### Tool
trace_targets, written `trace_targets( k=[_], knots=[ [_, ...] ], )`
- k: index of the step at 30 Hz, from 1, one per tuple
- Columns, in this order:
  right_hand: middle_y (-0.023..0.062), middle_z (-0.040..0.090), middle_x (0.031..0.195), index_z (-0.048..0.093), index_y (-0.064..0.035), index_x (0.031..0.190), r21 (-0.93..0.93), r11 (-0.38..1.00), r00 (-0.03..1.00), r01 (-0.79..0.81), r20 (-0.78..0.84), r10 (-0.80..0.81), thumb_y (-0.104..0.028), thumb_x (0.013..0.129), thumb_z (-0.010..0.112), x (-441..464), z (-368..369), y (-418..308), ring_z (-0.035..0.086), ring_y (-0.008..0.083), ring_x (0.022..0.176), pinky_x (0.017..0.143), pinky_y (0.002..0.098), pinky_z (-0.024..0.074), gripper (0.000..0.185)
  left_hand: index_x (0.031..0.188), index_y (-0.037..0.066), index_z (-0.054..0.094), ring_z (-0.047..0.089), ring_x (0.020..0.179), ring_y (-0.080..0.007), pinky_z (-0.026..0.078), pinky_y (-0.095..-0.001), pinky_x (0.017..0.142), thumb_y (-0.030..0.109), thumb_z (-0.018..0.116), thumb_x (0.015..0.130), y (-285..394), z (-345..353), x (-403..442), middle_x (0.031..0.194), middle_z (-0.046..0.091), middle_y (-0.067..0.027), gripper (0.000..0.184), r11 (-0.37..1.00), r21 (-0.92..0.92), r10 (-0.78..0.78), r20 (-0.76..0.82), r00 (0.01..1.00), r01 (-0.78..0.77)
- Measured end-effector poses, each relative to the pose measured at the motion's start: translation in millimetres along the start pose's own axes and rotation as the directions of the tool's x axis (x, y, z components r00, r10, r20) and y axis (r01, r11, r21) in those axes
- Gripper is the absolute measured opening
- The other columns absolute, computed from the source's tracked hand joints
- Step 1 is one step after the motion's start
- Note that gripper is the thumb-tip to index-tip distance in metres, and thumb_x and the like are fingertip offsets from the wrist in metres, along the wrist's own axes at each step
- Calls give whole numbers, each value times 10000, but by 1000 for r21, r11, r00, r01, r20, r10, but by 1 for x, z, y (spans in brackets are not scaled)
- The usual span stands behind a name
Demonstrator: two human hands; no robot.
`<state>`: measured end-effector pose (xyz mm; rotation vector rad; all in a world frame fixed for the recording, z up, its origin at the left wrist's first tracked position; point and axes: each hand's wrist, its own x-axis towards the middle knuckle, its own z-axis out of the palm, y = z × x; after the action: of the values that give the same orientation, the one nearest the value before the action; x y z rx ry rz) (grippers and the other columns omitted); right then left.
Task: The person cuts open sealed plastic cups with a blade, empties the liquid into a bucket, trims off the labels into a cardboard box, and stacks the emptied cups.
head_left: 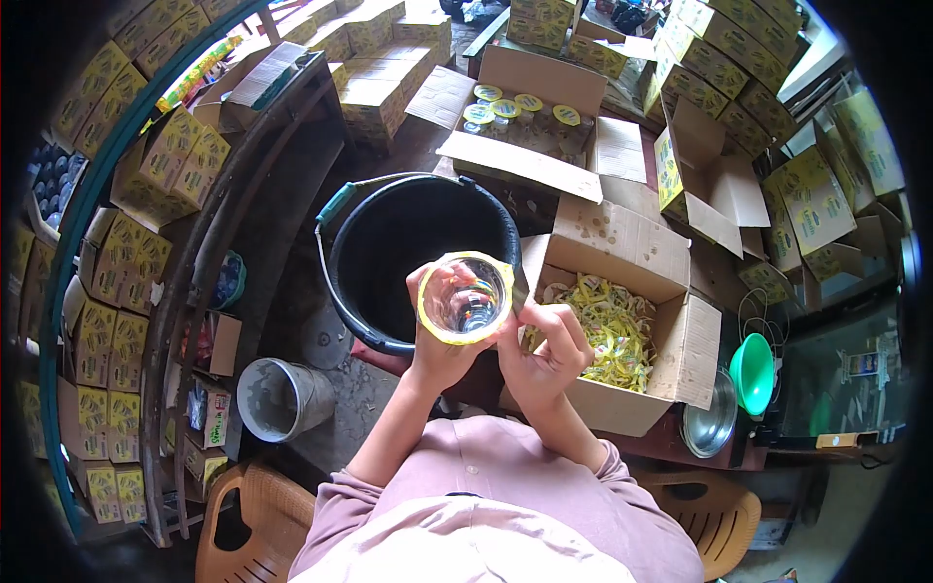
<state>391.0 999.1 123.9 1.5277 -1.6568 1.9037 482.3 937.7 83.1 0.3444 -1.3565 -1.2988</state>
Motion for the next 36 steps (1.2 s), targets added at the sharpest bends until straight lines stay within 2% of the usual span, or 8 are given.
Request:
trace_targets(
  k=[8,13,17,21,24,26,29,36],
  knots=[
    [63,562,622,652,-33,835,-46,993,993,113,-11,-113,59,620,679,2,-4,-3,550,152,514,470,241,446,236,1158,93,267,464,1001,-185,454,-322,835,204,801,640,-1,5,-11,1083,387,-101,753,998,41,57,-33,998,-55],
    [64,560,619,662,-33,839,-22,989,989,146,17,-146,67,617,679,4,-11,0,544,151,505,461,238,439,245,1167,89,272,464,1015,-186,451,-308,827,235,813,622,3,3,-20,1099,392,-104,781,988,152,8,-13,1000,-6],
    [66,558,611,665,-35,840,-24,995,992,95,84,-92,59,624,681,10,-15,2,543,140,502,453,234,429,236,1198,90,266,464,1022,-171,451,-289,801,244,809,629,1,4,-25,1091,405,-99,802,985,165,36,19,999,-39],
    [57,560,605,664,-37,832,71,997,998,31,59,-35,44,638,680,11,-14,10,549,122,507,446,228,417,211,1208,93,329,470,1017,-151,447,-272,786,329,757,691,3,9,-25,1089,409,-80,712,974,-180,-139,9,990,138],
    [51,571,626,652,-23,813,109,993,996,-44,82,35,51,642,676,11,-18,8,556,106,532,470,212,410,188,1218,97,356,474,1010,-147,445,-269,791,369,713,734,-2,7,-29,1104,404,-76,660,954,-238,-182,33,983,184],
    [55,581,661,633,3,802,115,990,992,-76,112,63,87,630,675,10,-22,4,548,91,567,501,198,391,196,1210,74,380,472,1018,-144,437,-268,809,386,679,763,-1,8,-28,1099,414,-77,622,963,-222,-154,26,988,155],
    [58,570,613,658,-26,817,43,998,994,-44,102,39,38,657,670,10,-26,-2,571,112,527,473,215,434,173,1202,52,389,468,1029,-150,426,-282,840,421,649,778,2,8,-27,1099,414,-79,619,967,-193,-165,11,986,164],
    [67,571,613,658,-19,816,32,999,992,-37,119,33,48,658,668,6,-28,-13,576,117,527,478,216,448,172,1191,27,382,471,1032,-160,407,-294,877,468,606,795,-1,9,-26,1088,435,-82,634,977,-130,-173,-37,984,167]
  ],
)
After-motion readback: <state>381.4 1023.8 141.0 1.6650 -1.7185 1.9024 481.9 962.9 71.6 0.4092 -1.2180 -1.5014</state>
